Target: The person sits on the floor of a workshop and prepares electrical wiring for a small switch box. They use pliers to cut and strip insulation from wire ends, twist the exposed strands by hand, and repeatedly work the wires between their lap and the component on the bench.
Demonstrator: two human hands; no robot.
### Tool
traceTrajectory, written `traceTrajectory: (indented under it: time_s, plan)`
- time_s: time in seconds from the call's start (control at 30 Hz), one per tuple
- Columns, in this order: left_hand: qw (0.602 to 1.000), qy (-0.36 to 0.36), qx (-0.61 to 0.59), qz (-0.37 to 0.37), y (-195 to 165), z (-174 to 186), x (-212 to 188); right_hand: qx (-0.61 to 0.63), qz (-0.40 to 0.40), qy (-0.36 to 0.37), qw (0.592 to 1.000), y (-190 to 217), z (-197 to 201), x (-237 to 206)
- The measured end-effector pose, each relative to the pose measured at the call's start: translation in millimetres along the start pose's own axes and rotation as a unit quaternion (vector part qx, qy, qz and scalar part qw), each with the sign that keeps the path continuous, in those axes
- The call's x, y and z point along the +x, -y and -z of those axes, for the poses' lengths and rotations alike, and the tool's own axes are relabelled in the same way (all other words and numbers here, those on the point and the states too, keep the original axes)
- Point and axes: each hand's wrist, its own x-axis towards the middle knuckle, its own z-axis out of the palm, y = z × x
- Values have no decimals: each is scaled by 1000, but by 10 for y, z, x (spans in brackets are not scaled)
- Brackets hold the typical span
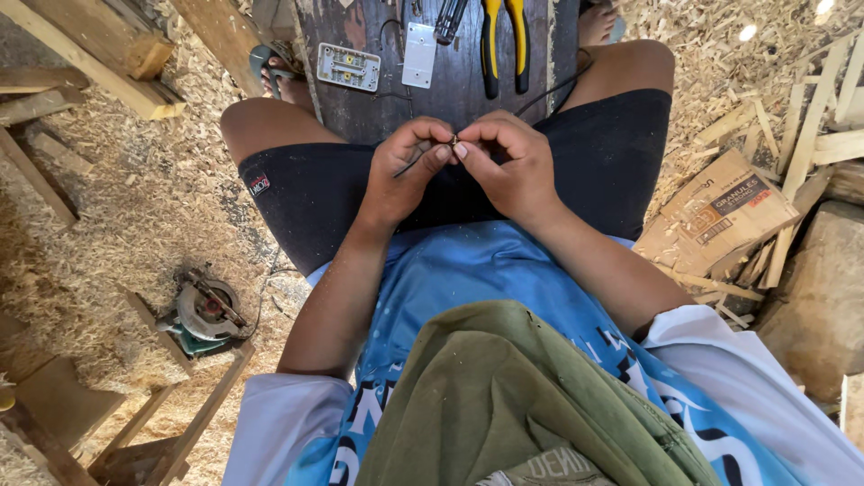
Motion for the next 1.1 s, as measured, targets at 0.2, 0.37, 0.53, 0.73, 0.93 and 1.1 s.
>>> traceTrajectory:
  time_s: [0.2,0.37,0.53,0.73,0.93,1.1]
  plan:
    - [1000,-3,-17,9,-4,-2,-16,-31,40,12,999,44,12,7]
    - [1000,9,-22,-1,-32,-11,-3,-30,73,41,996,40,32,18]
    - [999,31,-5,-13,-114,-48,-7,-43,94,100,990,52,79,43]
    - [998,44,33,-26,-120,-57,-6,-69,172,129,974,-15,120,109]
    - [997,29,65,-15,82,32,-96,-78,176,144,971,-122,121,70]
    - [996,44,55,-48,106,-7,23,-78,216,114,967,-140,126,155]
